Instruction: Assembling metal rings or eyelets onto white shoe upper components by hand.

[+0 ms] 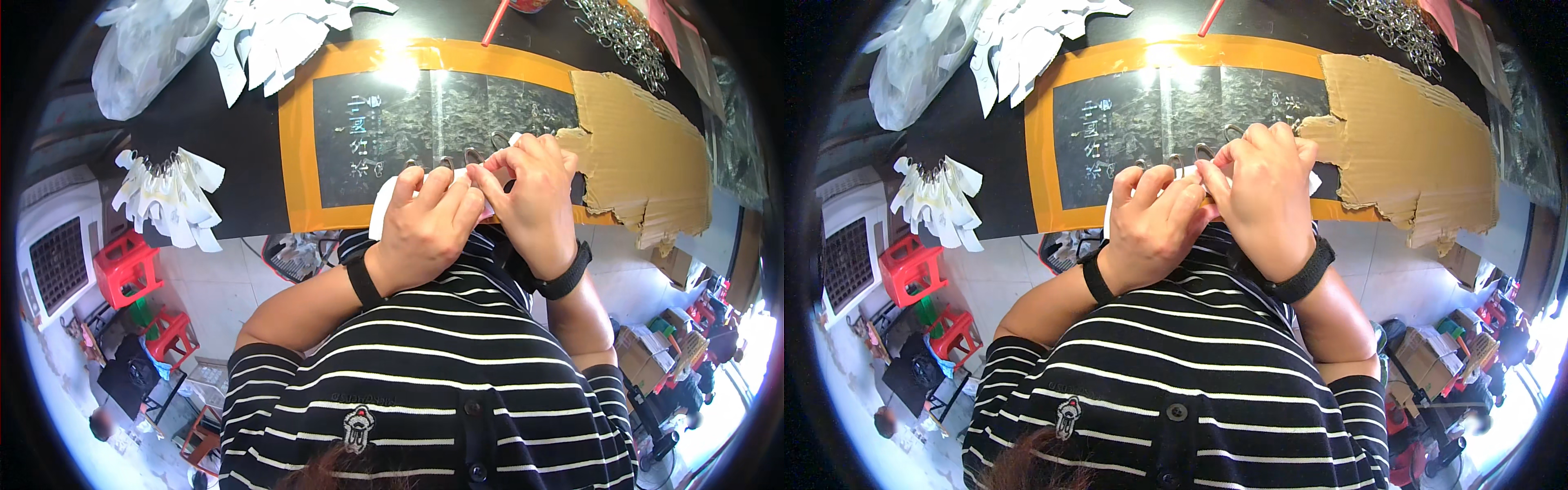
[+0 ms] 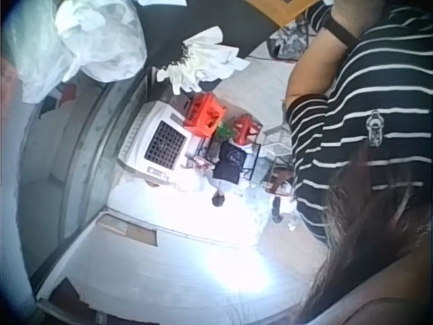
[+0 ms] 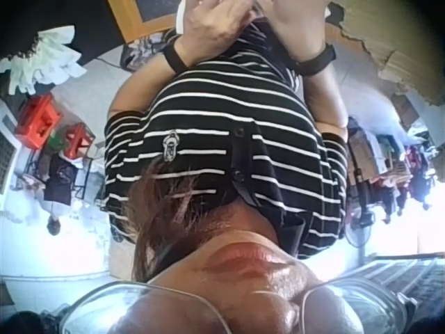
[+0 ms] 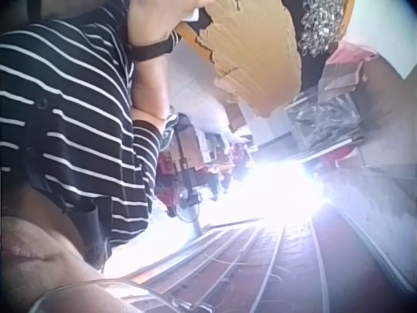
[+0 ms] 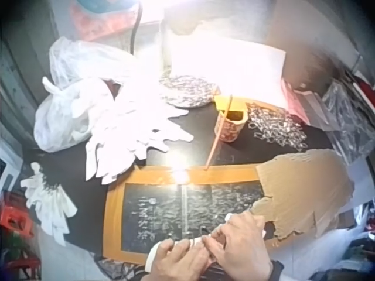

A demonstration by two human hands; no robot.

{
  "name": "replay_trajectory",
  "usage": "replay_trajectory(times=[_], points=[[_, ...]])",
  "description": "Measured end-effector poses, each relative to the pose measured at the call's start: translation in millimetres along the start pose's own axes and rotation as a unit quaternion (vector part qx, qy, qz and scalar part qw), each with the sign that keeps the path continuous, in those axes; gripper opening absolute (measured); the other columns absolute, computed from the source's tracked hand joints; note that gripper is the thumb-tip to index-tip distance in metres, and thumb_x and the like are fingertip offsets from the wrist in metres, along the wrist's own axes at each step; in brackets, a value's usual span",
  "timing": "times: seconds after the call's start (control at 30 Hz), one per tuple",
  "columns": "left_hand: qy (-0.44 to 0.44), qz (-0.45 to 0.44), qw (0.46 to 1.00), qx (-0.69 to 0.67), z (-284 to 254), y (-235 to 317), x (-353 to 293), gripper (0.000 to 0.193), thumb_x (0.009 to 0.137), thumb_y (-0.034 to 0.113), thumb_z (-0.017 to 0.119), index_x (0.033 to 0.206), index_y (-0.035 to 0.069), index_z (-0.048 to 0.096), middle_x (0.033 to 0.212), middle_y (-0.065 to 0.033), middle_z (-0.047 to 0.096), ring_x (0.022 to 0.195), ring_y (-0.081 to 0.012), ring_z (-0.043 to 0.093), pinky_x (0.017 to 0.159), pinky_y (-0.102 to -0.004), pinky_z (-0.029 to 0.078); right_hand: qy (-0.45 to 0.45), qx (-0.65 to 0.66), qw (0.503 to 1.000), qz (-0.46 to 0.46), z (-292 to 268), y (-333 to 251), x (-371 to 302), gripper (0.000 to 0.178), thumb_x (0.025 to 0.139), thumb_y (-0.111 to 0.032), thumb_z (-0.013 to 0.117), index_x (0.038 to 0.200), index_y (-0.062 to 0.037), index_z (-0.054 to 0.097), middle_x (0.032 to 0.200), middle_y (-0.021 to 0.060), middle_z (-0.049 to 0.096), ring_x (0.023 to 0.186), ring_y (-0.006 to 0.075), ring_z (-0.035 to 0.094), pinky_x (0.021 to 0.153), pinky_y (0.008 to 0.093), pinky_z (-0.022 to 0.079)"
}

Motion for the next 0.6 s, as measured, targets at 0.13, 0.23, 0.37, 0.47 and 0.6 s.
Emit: replay_trajectory(times=[0.13, 0.23, 0.37, 0.47, 0.6], points=[[0.006, -0.015, 1.000, -0.011, 1, -1, -1, 0.028, 0.078, 0.019, 0.074, 0.098, 0.004, 0.063, 0.091, -0.0049, 0.065, 0.087, -0.0228, 0.058, 0.081, -0.0399, 0.039, -0.014, 0.004, 1.000, 0.001, 3, 2, -2, 0.017, 0.077, -0.021, 0.076, 0.070, -0.0120, 0.064, 0.079, 0.0034, 0.057, 0.086, 0.0236, 0.053, 0.081, 0.0388, 0.032], [-0.008, -0.023, 1.000, -0.013, 0, -3, 3, 0.028, 0.077, 0.019, 0.074, 0.099, 0.004, 0.064, 0.092, -0.0049, 0.065, 0.086, -0.0225, 0.058, 0.081, -0.0398, 0.040, -0.002, 0.025, 1.000, 0.001, 5, 7, -8, 0.014, 0.074, -0.017, 0.076, 0.070, -0.0123, 0.063, 0.079, 0.0035, 0.057, 0.086, 0.0238, 0.052, 0.081, 0.0388, 0.032], [-0.027, -0.007, 1.000, 0.003, 2, -1, 1, 0.031, 0.077, 0.018, 0.074, 0.103, 0.004, 0.065, 0.094, -0.0050, 0.065, 0.086, -0.0222, 0.058, 0.082, -0.0400, 0.040, 0.046, 0.053, 0.998, 0.004, 7, 8, -22, 0.017, 0.071, -0.014, 0.077, 0.072, -0.0130, 0.061, 0.082, 0.0028, 0.055, 0.086, 0.0241, 0.051, 0.082, 0.0383, 0.032], [-0.015, -0.001, 1.000, 0.003, -3, -2, 0, 0.028, 0.081, 0.020, 0.065, 0.100, 0.000, 0.067, 0.096, -0.0072, 0.064, 0.089, -0.0219, 0.057, 0.087, -0.0389, 0.039, 0.061, 0.068, 0.996, 0.002, 7, 8, -24, 0.019, 0.070, -0.011, 0.077, 0.074, -0.0132, 0.059, 0.084, 0.0025, 0.055, 0.087, 0.0246, 0.051, 0.081, 0.0382, 0.032], [-0.016, -0.002, 1.000, 0.002, 0, -1, -1, 0.028, 0.081, 0.018, 0.064, 0.102, 0.000, 0.068, 0.098, -0.0079, 0.065, 0.091, -0.0227, 0.057, 0.089, -0.0394, 0.039, 0.050, 0.080, 0.995, 0.001, 5, 8, -21, 0.018, 0.070, -0.012, 0.077, 0.073, -0.0127, 0.059, 0.084, 0.0029, 0.055, 0.087, 0.0248, 0.050, 0.081, 0.0387, 0.032]])
Point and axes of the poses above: each hand's wrist, its own x-axis towards the middle knuckle, its own z-axis out of the palm, y = z × x, the point moved 5 cm from there along x, towards the middle knuckle
